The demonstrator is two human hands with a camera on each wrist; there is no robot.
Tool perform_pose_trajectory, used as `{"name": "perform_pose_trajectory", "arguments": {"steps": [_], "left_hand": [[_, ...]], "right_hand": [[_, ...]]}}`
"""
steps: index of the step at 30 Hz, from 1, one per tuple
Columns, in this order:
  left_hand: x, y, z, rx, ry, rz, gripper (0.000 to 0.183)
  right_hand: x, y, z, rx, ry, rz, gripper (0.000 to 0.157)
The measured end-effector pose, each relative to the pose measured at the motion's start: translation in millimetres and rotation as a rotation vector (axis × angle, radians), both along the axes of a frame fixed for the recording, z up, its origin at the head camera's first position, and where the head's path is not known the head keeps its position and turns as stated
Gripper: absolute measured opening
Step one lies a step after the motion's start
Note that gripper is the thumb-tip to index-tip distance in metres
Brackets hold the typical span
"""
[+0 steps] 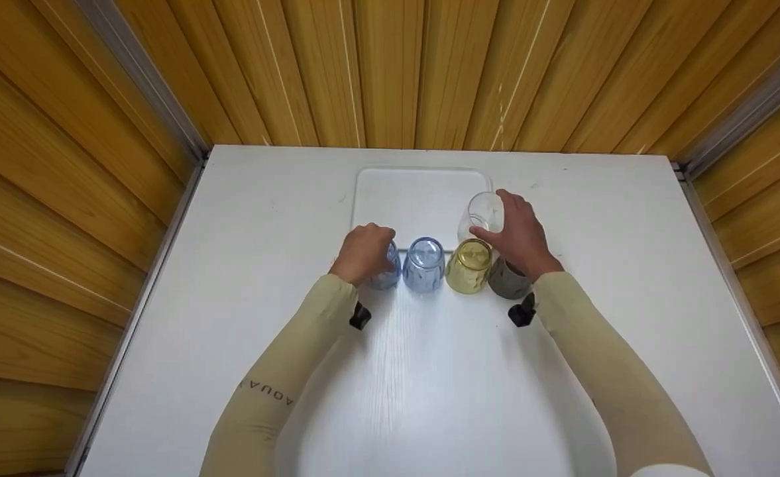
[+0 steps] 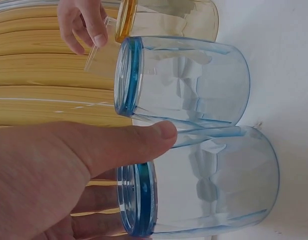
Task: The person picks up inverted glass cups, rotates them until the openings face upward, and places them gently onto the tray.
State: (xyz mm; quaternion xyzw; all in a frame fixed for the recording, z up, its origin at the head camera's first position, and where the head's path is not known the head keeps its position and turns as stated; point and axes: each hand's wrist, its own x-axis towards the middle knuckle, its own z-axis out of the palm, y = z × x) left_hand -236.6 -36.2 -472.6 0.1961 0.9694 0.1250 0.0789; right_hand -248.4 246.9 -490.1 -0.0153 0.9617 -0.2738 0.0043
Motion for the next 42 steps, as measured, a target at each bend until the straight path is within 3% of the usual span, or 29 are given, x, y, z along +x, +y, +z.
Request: {"name": "perform_pose_trajectory", "arguments": {"steps": [14,24,42], "left_hand": [[-1.1,-0.6,-1.8,0.004,0.001,-0.002,0.043],[0.9,-1.3,-1.1,0.015,0.022,-0.02,0.042],[-0.9,-0.8,-3.0,-0.006,0.018,-0.005,0.043]], "right_hand": [[-4.0,-1.0,-5.2,-0.007,-0.043,0.002,0.093],[-7.7,-0.9,-7.0,-0.008,-0.008,0.031,0.089],[-13.7,-3.7,-8.0,-0.047,-0.094,0.006,0.091]]}}
